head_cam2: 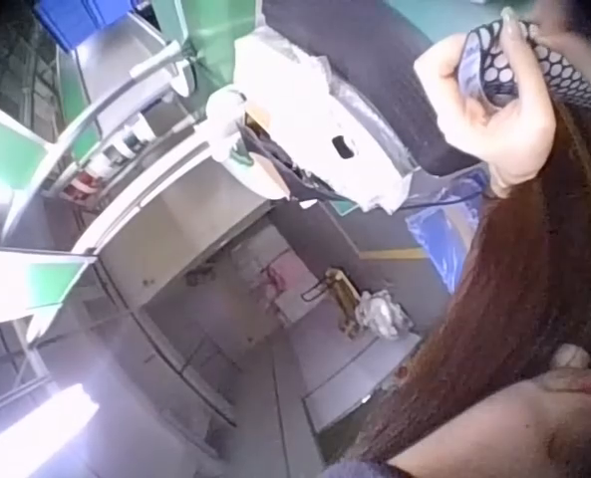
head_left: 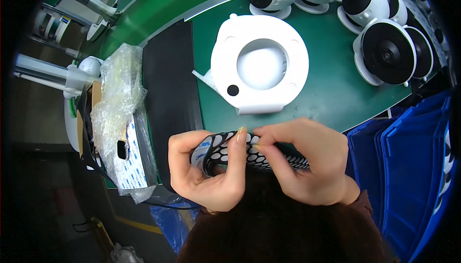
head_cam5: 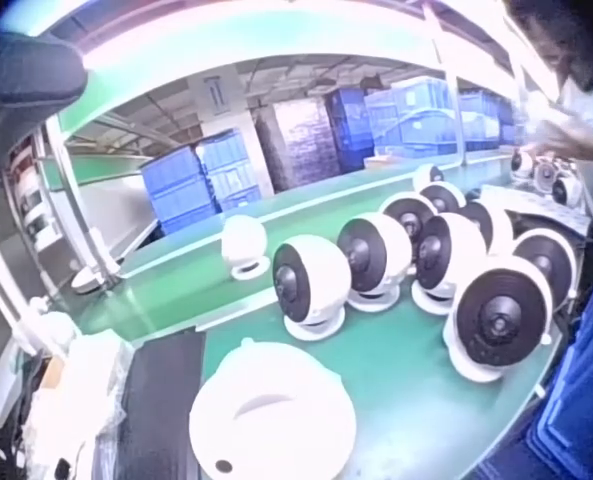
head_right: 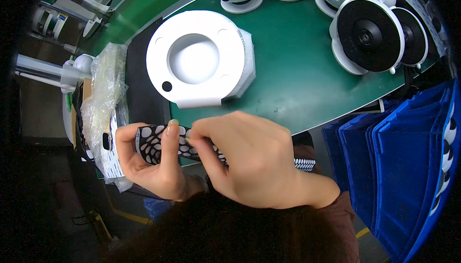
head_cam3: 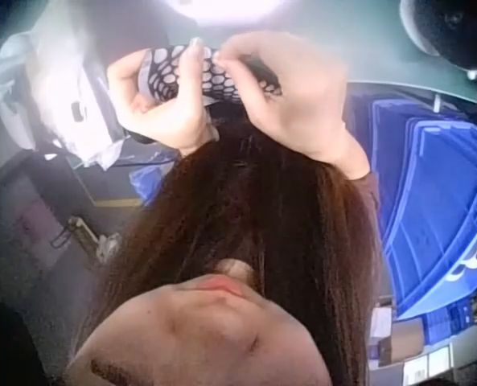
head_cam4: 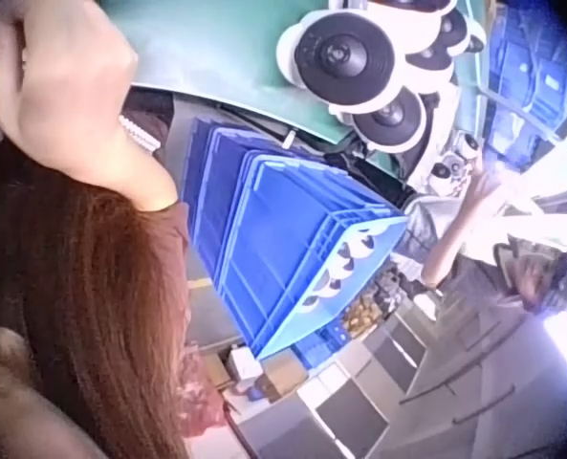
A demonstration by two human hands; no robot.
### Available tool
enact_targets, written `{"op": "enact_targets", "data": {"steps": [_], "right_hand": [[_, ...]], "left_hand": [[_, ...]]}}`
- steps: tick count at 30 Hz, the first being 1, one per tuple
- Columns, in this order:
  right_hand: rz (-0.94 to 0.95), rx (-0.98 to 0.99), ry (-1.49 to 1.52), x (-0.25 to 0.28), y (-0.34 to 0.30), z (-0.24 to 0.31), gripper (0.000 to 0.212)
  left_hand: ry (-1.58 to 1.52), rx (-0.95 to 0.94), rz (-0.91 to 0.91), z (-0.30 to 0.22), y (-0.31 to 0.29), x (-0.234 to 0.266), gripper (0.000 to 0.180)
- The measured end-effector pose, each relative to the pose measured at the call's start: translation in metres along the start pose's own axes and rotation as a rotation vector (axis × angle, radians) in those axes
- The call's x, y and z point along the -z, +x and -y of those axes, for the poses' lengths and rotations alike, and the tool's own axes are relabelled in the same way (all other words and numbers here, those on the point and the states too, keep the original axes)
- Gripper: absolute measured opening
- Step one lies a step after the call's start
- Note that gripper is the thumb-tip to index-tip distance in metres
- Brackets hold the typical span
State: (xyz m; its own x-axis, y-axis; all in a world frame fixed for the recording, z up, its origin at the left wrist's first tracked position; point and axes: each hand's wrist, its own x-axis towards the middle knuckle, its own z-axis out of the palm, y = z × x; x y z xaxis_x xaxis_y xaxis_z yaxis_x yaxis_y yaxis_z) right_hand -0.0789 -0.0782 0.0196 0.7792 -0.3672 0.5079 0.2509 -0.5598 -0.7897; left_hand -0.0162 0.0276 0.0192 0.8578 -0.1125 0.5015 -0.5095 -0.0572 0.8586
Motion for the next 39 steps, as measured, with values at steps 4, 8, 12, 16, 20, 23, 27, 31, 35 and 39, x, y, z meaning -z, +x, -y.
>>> {"op": "enact_targets", "data": {"steps": [4, 8, 12, 16, 20, 23, 27, 31, 35, 39], "right_hand": [[-0.164, -0.051, -0.032, 0.022, 0.003, 0.002, 0.007], [-0.245, -0.159, -0.004, 0.029, 0.021, -0.02, 0.007], [-0.131, -0.396, 0.195, 0.023, 0.029, -0.015, 0.007], [-0.155, -0.355, 0.161, 0.02, 0.029, -0.014, 0.007], [-0.167, -0.338, 0.108, 0.018, 0.029, -0.015, 0.007], [-0.192, -0.314, 0.064, 0.017, 0.029, -0.014, 0.008], [-0.18, -0.267, 0.005, 0.013, 0.028, -0.015, 0.008], [-0.13, -0.341, 0.117, 0.022, 0.028, -0.023, 0.011], [-0.285, -0.353, 0.252, 0.018, 0.023, -0.028, 0.024], [-0.276, -0.093, -0.008, 0.017, 0.005, -0.011, 0.018]], "left_hand": [[0.016, -0.004, 0.017, 0.002, 0.006, -0.001, 0.026], [-0.02, 0.133, 0.168, 0.0, 0.008, -0.01, 0.034], [0.041, -0.021, 0.183, 0.015, 0.009, -0.012, 0.032], [0.031, -0.042, 0.2, 0.016, 0.01, -0.011, 0.031], [0.032, -0.018, 0.204, 0.015, 0.011, -0.011, 0.031], [0.049, -0.062, 0.209, 0.016, 0.011, -0.012, 0.031], [0.028, -0.067, 0.187, 0.019, 0.009, -0.01, 0.031], [0.011, -0.034, 0.228, 0.017, 0.01, -0.009, 0.032], [-0.071, 0.061, 0.119, 0.001, 0.006, -0.007, 0.028], [0.022, -0.042, 0.132, 0.008, 0.007, 0.007, 0.024]]}}
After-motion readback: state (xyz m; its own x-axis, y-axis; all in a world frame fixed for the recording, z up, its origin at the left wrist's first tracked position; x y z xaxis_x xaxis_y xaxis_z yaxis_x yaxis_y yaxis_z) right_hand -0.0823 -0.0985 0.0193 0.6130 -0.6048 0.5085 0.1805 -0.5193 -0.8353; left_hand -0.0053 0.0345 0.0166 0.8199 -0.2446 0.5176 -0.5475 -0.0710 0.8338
